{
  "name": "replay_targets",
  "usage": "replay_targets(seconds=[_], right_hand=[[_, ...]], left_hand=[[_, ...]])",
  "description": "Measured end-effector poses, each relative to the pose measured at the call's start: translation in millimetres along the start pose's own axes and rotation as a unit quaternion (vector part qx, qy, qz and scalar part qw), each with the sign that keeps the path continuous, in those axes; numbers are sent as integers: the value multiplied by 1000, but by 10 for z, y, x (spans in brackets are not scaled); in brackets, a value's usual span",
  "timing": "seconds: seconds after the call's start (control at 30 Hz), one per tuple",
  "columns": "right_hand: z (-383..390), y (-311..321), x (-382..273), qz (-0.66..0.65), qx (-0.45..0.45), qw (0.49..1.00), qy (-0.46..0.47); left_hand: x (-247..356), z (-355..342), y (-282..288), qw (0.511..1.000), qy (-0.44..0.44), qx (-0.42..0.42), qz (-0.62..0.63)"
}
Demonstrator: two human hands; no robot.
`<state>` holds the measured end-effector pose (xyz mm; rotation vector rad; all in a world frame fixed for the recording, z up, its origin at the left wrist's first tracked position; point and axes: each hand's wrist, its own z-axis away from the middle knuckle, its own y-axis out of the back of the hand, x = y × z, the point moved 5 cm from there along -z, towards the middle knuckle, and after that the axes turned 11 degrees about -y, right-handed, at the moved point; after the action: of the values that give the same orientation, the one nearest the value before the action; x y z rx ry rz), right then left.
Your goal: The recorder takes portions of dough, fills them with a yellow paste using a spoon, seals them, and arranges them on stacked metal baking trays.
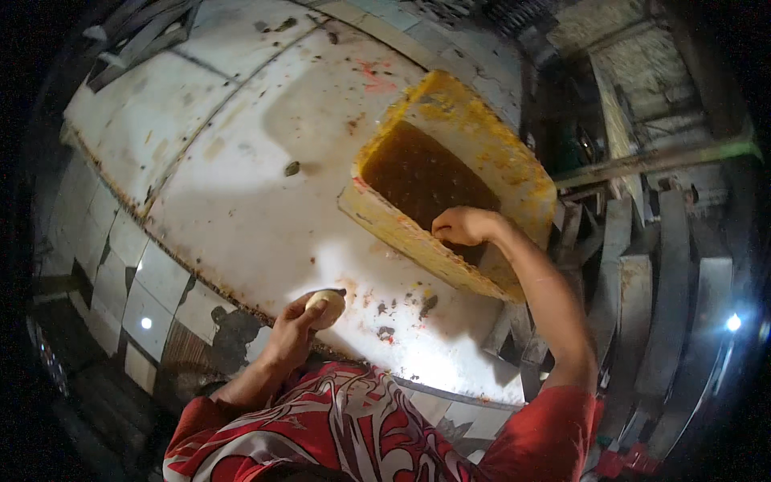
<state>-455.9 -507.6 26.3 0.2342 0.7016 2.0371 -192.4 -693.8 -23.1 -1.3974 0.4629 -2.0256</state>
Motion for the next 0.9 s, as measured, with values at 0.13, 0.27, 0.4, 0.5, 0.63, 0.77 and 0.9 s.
replay_targets(seconds=[0.13, 0.27, 0.4, 0.5, 0.63, 0.77, 0.9], right_hand=[[665, 362, -51, -200, 15, 980, -22], [1450, 237, -201, -403, 200, 886, 112], [1810, -404, -486, -462, 317, 801, 209], [1673, -802, -535, -455, 384, 774, 216], [1346, -1476, -393, -374, 495, 739, 265], [1240, -2185, 61, -380, 489, 752, 226], [1207, -3035, 482, -329, 558, 758, 72]], left_hand=[[207, -164, -339, 994, -4, -84, 75], [441, -144, -746, 979, 11, -92, 182], [491, -54, -1213, 976, -20, -42, 212], [284, 73, -1389, 974, -8, -70, 217], [-54, 276, -1354, 958, -22, -29, 285], [-243, 764, -1282, 926, -245, -88, 272], [-519, 1169, -1297, 957, -259, -20, 132]])
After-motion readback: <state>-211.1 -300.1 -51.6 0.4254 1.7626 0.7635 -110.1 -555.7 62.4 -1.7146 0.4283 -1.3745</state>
